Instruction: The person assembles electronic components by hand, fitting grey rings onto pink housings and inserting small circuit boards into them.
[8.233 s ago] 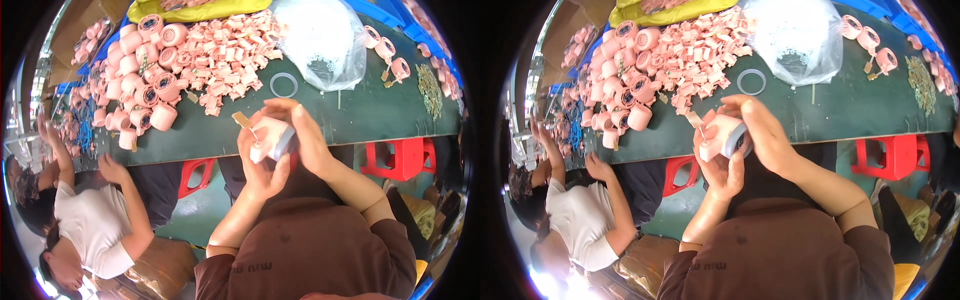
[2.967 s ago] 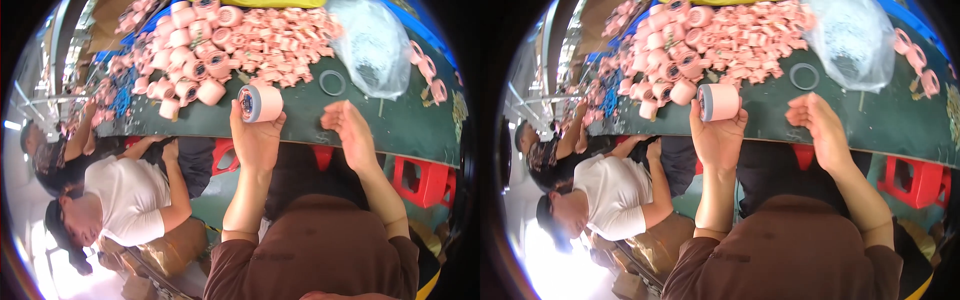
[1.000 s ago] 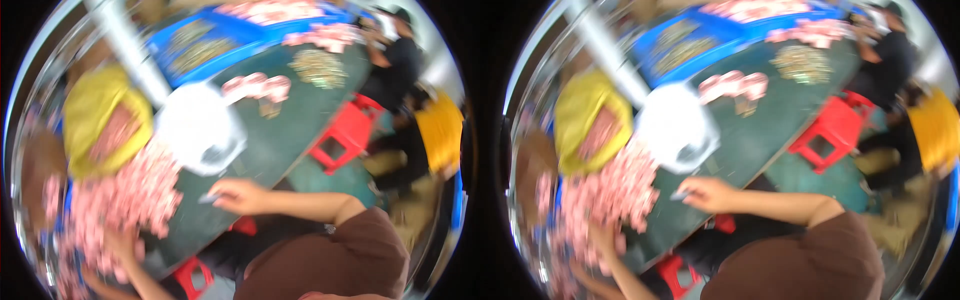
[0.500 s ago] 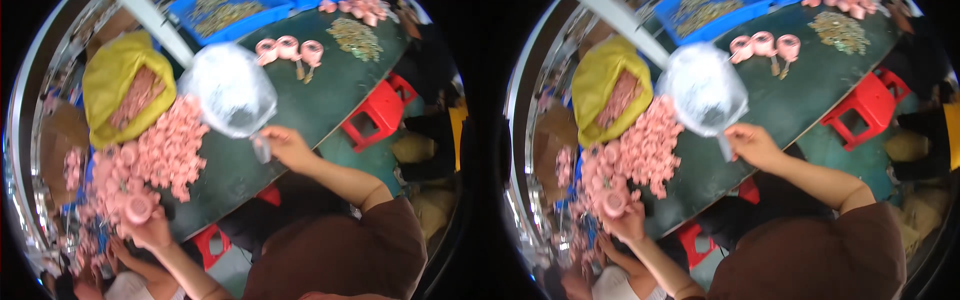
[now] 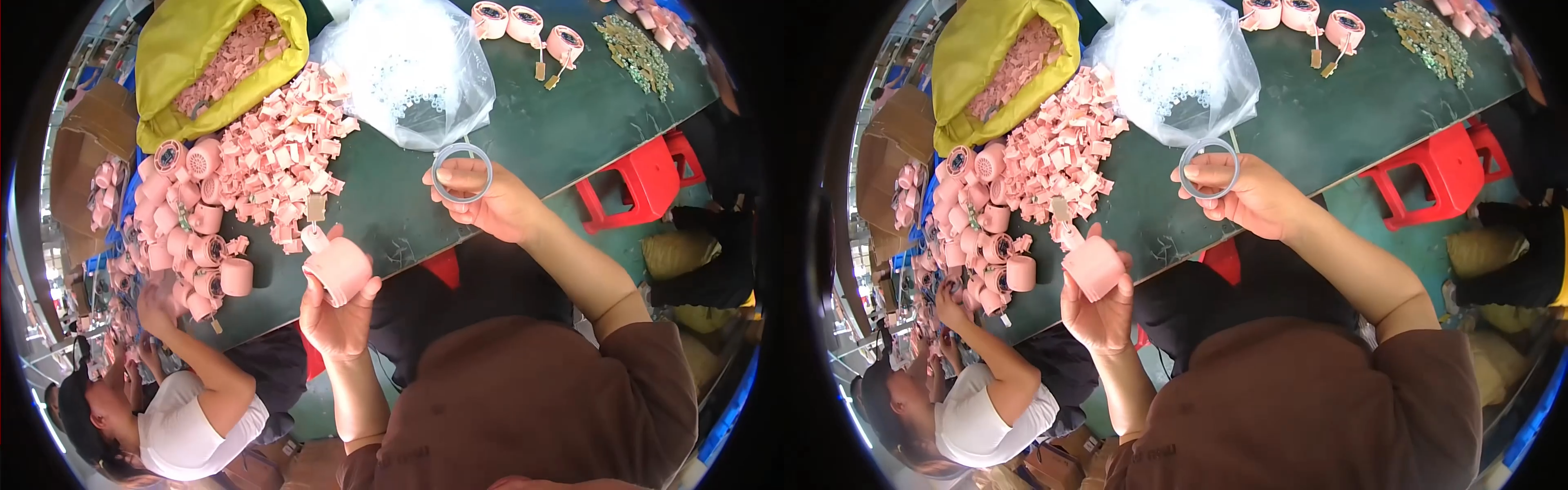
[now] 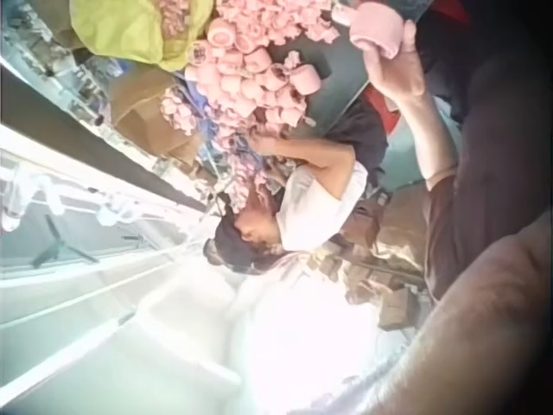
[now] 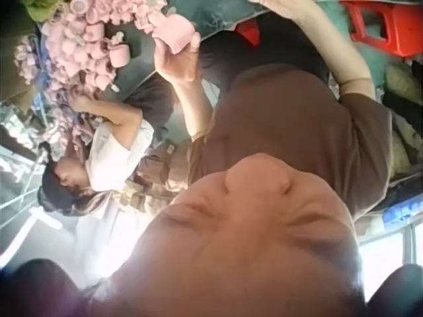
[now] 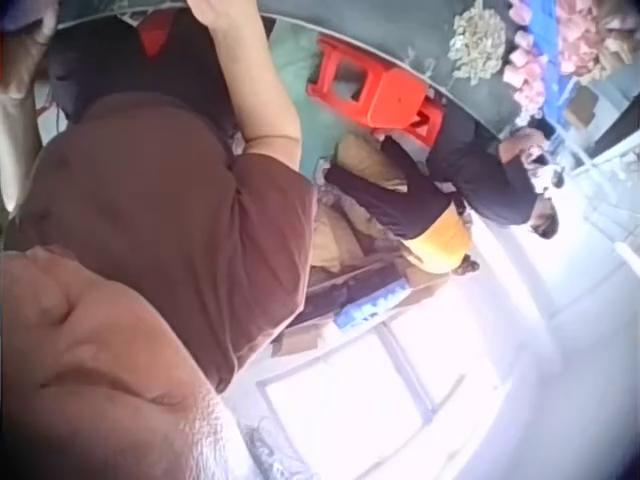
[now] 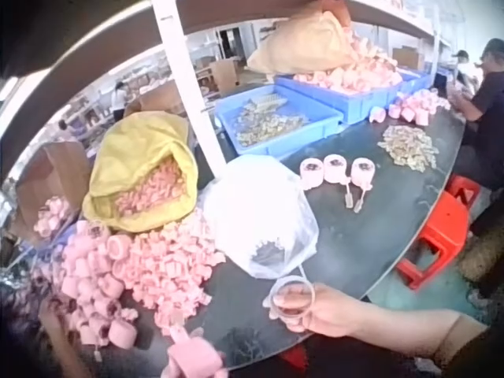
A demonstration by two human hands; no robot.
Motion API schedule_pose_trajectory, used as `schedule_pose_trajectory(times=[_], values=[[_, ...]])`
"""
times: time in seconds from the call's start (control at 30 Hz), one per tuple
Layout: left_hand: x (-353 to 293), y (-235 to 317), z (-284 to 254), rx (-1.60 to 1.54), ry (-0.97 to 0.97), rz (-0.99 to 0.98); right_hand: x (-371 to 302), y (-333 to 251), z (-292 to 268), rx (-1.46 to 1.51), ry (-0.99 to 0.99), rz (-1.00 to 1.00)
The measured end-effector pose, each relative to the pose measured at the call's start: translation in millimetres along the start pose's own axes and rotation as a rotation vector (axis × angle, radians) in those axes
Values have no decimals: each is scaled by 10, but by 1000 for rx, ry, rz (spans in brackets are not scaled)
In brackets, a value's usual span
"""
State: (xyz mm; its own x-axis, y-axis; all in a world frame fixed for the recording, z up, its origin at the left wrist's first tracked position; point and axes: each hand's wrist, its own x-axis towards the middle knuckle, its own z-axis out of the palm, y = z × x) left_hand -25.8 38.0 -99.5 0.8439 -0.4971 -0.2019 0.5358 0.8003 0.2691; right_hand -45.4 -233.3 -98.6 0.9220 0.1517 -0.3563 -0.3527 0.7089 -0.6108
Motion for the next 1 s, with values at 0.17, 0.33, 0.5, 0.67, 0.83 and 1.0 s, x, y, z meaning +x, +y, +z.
schedule_pose_trajectory(times=[0.17, 0.33, 0.5, 0.67, 0.83, 1.0], values=[[-49, -146, 112, 215, 109, -12, -48, 16, 56, -46, 34, -7], [48, -339, 181, 700, 167, 196, -77, 110, 140, -527, 159, -145], [119, -423, 187, 540, 64, 151, -94, 299, 204, -769, 86, -578], [129, -505, 132, 554, 54, 254, -14, 380, 361, -1152, 61, -955], [106, -546, 168, 708, 43, 358, 61, 388, 390, -1322, 33, -1132], [100, -560, 120, 765, 68, 413, 93, 431, 379, -1354, -14, -1235]])
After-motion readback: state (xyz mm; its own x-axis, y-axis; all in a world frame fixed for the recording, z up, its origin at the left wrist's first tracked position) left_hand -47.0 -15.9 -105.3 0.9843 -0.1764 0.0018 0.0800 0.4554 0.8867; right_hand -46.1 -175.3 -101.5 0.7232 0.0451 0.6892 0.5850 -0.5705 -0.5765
